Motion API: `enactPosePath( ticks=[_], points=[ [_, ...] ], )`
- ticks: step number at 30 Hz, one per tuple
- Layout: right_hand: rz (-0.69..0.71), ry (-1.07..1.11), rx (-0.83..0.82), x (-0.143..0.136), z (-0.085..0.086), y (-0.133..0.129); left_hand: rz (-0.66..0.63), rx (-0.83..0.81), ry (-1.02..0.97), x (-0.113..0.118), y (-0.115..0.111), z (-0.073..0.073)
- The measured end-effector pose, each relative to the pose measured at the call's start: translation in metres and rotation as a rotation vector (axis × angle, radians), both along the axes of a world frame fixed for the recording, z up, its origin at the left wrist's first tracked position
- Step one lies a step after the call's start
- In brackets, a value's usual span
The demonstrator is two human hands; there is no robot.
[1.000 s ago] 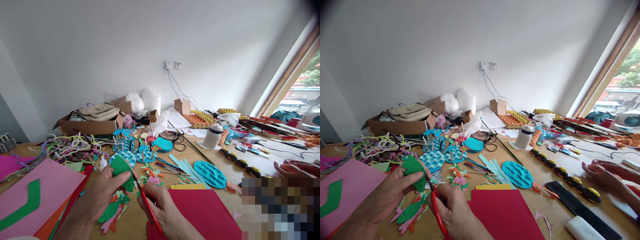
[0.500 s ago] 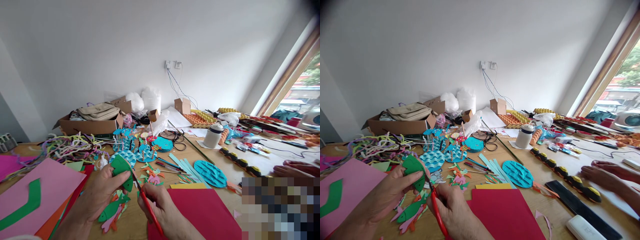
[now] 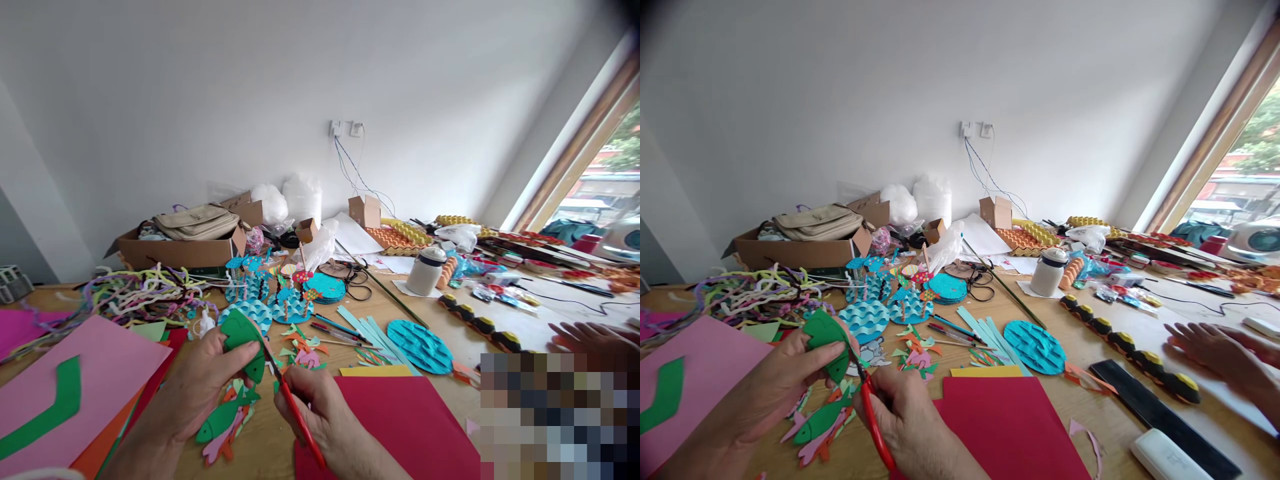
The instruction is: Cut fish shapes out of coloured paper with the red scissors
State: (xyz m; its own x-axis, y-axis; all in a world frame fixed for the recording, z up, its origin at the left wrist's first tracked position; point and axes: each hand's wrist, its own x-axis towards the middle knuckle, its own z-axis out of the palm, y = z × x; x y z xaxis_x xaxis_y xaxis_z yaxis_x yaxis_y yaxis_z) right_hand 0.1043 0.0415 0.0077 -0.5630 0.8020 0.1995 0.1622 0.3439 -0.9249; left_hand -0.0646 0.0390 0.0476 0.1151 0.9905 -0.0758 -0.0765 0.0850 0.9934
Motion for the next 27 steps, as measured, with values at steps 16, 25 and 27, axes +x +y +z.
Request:
enactPosePath(
  ticks=[16, 25, 27],
  points=[
    [-0.046, -0.141, 0.154, 0.0040, 0.0016, 0.0017, 0.003, 0.097, 0.077, -0.0050, 0.0000, 0.0014],
    [-0.033, -0.117, 0.129, 0.0027, 0.0004, 0.0015, 0.022, 0.079, 0.047, -0.0040, -0.0006, 0.0032],
    [-0.024, -0.087, 0.106, 0.0020, 0.0003, 0.0007, 0.024, 0.057, 0.021, -0.0028, -0.0006, 0.0027]
  ],
)
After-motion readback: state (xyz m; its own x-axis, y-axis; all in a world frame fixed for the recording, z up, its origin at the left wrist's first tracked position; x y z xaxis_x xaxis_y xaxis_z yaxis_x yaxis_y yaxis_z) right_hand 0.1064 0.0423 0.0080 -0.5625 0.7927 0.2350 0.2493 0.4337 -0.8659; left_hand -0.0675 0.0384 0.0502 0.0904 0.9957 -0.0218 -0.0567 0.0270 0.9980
